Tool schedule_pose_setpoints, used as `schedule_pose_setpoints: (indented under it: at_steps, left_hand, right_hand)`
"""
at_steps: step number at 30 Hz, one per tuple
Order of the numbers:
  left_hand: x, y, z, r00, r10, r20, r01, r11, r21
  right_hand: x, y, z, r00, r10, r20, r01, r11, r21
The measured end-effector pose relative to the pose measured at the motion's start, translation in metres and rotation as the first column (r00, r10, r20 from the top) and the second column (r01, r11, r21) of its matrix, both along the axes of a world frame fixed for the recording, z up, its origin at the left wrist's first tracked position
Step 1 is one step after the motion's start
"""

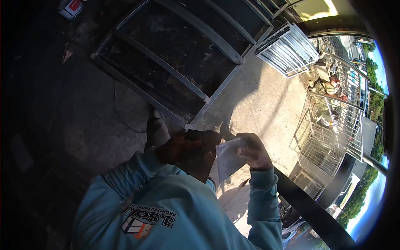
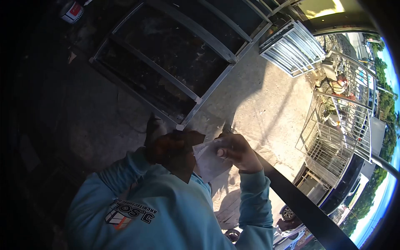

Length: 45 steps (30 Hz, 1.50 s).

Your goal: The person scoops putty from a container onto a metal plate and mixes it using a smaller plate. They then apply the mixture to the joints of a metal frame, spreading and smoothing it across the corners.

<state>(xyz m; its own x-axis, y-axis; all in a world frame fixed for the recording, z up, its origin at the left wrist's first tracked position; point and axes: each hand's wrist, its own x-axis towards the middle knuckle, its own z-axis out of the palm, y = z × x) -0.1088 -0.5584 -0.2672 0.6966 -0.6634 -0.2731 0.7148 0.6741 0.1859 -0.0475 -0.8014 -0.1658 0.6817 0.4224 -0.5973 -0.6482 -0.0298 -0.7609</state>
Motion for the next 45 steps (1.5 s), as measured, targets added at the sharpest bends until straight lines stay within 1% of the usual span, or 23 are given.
schedule_pose_setpoints:
  at_steps: [3,4,6,7,8,9,10,12,13,16,19,21,23,28,30,32,34,35,36,38,40,41,45]
  left_hand:
    - [-0.009,-0.028,0.013,0.997,0.071,-0.042,-0.069,0.996,0.065]
    - [-0.012,-0.031,0.017,0.996,0.074,-0.044,-0.071,0.995,0.069]
    - [-0.006,-0.03,0.024,0.974,0.222,-0.054,-0.228,0.958,-0.174]
    - [-0.005,-0.028,0.022,0.972,0.228,-0.053,-0.233,0.957,-0.171]
    - [-0.001,-0.025,0.015,0.955,0.266,0.132,-0.284,0.948,0.143]
    - [0.003,-0.024,0.011,0.918,0.242,0.315,-0.365,0.827,0.427]
    - [0.008,-0.023,0.01,0.913,0.253,0.319,-0.377,0.822,0.427]
    - [0.015,-0.022,0.009,0.825,0.116,0.552,-0.526,0.514,0.678]
    - [0.021,-0.021,0.009,0.827,0.118,0.55,-0.524,0.519,0.676]
    - [0.034,-0.023,0.017,0.817,0.093,0.569,-0.528,0.514,0.676]
    - [0.044,-0.028,0.017,0.839,0.22,0.497,-0.512,0.629,0.586]
    - [0.044,-0.028,0.002,0.785,0.042,0.619,-0.557,0.484,0.674]
    - [0.05,-0.03,0.009,0.821,0.085,0.564,-0.509,0.555,0.657]
    - [0.073,-0.03,0.028,0.863,0.104,0.494,-0.421,0.689,0.59]
    - [0.072,-0.039,0.028,0.793,-0.145,0.591,-0.331,0.713,0.619]
    - [0.072,-0.04,0.023,0.814,-0.183,0.551,-0.268,0.724,0.635]
    - [0.082,-0.033,0.03,0.944,-0.008,0.33,-0.201,0.779,0.594]
    - [0.075,-0.028,0.021,0.83,-0.092,0.55,-0.43,0.522,0.737]
    - [0.072,-0.024,0.007,0.832,-0.089,0.547,-0.428,0.524,0.736]
    - [0.07,-0.017,-0.015,0.95,0.058,0.306,-0.282,0.575,0.768]
    - [0.08,-0.01,-0.014,0.955,0.128,0.269,-0.293,0.565,0.772]
    - [0.086,-0.006,-0.013,0.952,0.19,0.24,-0.305,0.558,0.772]
    - [0.1,0.003,-0.019,0.963,0.111,0.244,-0.266,0.497,0.826]
  right_hand:
    - [-0.011,-0.019,-0.036,0.985,0.122,-0.124,-0.104,0.984,0.147]
    - [-0.011,-0.03,-0.035,0.99,0.119,-0.069,-0.111,0.987,0.117]
    - [-0.003,-0.046,-0.032,0.992,0.13,0.0,-0.129,0.987,0.094]
    - [0.0,-0.052,-0.029,0.959,0.185,0.213,-0.158,0.978,-0.136]
    - [0.006,-0.054,-0.025,0.872,0.278,0.402,-0.129,0.924,-0.36]
    - [0.008,-0.045,-0.012,0.729,0.464,0.503,-0.112,0.806,-0.581]
    - [0.009,-0.036,-0.002,0.721,0.472,0.507,-0.119,0.805,-0.581]
    - [0.009,-0.02,0.011,0.269,0.649,0.711,0.003,0.738,-0.675]
    - [0.012,-0.012,0.013,0.189,0.641,0.744,-0.002,0.758,-0.652]
    - [0.03,0.014,0.029,0.161,0.597,0.786,-0.045,0.8,-0.598]
    - [0.047,0.022,0.025,0.127,0.611,0.782,-0.024,0.79,-0.613]
    - [0.057,0.023,0.021,0.116,0.634,0.765,-0.032,0.772,-0.635]
    - [0.065,0.023,0.017,0.057,0.67,0.74,-0.018,0.742,-0.67]
    - [0.078,0.018,0.007,0.095,0.655,0.75,0.021,0.752,-0.659]
    - [0.088,0.014,0.002,0.056,0.672,0.739,0.049,0.737,-0.674]
    - [0.106,0.013,-0.004,0.535,0.431,0.727,0.156,0.795,-0.586]
    - [0.143,-0.015,-0.021,0.829,0.225,0.513,0.077,0.861,-0.502]
    - [0.159,-0.027,-0.036,0.881,0.109,0.459,0.106,0.902,-0.418]
    - [0.176,-0.039,-0.055,0.918,-0.002,0.396,0.144,0.933,-0.329]
    - [0.197,-0.058,-0.09,0.928,0.044,0.371,0.079,0.948,-0.308]
    - [0.207,-0.053,-0.112,0.956,-0.118,0.269,0.186,0.952,-0.242]
    - [0.21,-0.055,-0.124,0.937,-0.018,0.348,0.135,0.939,-0.316]
    - [0.215,-0.045,-0.148,0.956,-0.047,0.289,0.14,0.941,-0.309]
